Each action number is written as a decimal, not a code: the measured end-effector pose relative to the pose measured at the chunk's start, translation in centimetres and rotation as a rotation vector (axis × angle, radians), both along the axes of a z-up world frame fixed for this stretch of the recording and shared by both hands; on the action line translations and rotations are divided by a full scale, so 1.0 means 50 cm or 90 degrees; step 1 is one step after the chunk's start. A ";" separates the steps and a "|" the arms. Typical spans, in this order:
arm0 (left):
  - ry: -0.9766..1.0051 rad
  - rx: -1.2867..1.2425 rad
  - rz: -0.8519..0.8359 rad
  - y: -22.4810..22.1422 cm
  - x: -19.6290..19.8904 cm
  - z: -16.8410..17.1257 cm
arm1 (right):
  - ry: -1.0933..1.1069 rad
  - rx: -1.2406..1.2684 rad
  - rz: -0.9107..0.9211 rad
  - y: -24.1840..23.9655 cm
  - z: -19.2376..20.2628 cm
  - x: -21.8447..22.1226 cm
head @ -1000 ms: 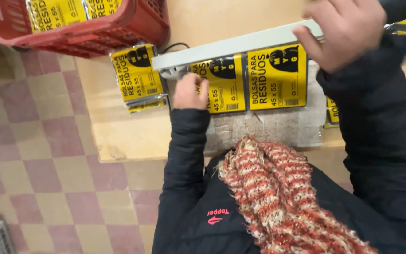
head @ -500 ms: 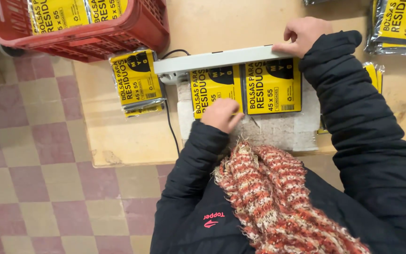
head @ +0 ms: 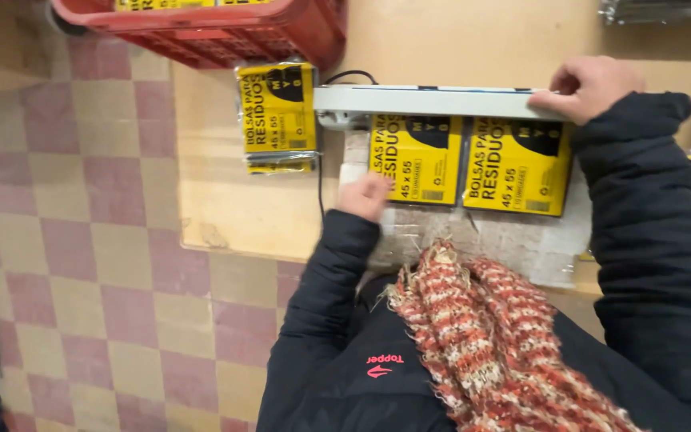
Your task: Sealing packaged plastic bags using a manual heat sealer machine.
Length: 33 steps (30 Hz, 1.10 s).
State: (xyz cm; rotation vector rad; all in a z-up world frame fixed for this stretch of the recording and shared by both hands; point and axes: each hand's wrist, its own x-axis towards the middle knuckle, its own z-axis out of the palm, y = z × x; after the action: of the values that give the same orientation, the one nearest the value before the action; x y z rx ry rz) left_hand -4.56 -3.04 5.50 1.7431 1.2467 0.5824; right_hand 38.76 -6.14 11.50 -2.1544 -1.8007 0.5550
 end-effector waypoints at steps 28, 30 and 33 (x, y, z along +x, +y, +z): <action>0.016 -0.084 0.676 0.358 -0.297 -0.176 | -0.026 -0.005 0.014 -0.001 -0.058 0.032; 0.211 0.134 0.630 0.325 -0.258 -0.082 | -0.017 -0.001 0.010 -0.003 -0.044 0.023; 0.114 -0.010 0.424 0.256 -0.174 0.042 | -0.017 -0.009 -0.001 0.005 -0.040 0.023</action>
State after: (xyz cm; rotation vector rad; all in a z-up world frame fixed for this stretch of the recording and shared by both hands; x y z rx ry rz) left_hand -13.24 9.74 7.58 1.3652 1.9720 0.7969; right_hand 39.92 -5.87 9.50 -2.1826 -1.8145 0.5417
